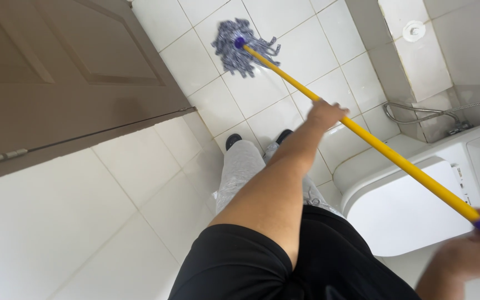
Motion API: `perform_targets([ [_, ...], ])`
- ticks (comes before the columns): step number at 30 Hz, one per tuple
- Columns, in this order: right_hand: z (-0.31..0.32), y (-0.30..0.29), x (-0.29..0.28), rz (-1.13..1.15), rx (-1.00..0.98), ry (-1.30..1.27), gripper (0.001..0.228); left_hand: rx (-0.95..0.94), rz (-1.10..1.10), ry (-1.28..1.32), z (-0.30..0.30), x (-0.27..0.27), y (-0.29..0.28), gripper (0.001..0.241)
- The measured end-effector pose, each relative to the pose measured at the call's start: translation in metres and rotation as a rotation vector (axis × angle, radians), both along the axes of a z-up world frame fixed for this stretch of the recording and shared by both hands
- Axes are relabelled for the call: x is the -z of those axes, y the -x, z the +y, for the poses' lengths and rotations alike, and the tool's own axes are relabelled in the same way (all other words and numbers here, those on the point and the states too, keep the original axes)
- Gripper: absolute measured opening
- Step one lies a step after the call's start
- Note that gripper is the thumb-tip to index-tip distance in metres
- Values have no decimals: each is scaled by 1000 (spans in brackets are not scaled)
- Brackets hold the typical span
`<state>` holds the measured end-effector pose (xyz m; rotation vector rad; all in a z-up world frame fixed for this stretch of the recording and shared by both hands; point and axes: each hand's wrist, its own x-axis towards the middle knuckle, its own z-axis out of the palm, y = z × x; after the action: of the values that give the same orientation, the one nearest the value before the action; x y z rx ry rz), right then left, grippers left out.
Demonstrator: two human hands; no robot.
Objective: The person mops the tiled bathroom floor using a yellow-handled mop and a yellow bucket of soapy water. They repeatedly dip the mop into the bucket, wring it out by hand, and mop the floor around the sink and toilet. The person also rinses the mop head under the sink faucet and wrings it out again before continuing to mop.
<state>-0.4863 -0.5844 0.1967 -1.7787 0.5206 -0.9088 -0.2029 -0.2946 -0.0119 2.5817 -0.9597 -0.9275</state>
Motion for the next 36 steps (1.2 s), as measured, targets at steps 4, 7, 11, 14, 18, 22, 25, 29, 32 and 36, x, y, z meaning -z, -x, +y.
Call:
perform_targets([
  [4, 143, -95, -69, 10, 27, -7, 22, -166, 15, -64, 63, -17, -49, 37],
  [7, 127, -96, -58, 275, 139, 330, 36, -176, -44, -170, 78, -14, -76, 43],
  [11, 175, -167, -113, 724, 167, 675, 40, -166, -1, -134, 88, -16, -89, 35],
  [14, 227, -232, -93, 1112, -82, 1435, 58, -67, 36, -135, 94, -17, -93, 41],
  [18, 298, -310, 9, 1580, -680, 1144, 80, 60, -62, -112, 125, -38, -116, 36],
  [22, 337, -363, 86, 1730, -701, 1112, 31, 91, -23, -29, 166, -63, -146, 36],
  [25, 355, -395, 61, 1755, -688, 976, 35, -81, 136, 84, 197, -38, -172, 38],
  [29, 352, -400, 36, 1840, -658, 799, 41, -481, 320, 164, 272, 58, -213, 60],
  [32, 330, -364, 18, 1859, -602, 710, 45, -825, 409, 110, 343, 102, -230, 76],
  [36, 308, -316, -43, 1961, -536, 584, 53, -1335, 564, 268, 387, 112, -250, 89],
])
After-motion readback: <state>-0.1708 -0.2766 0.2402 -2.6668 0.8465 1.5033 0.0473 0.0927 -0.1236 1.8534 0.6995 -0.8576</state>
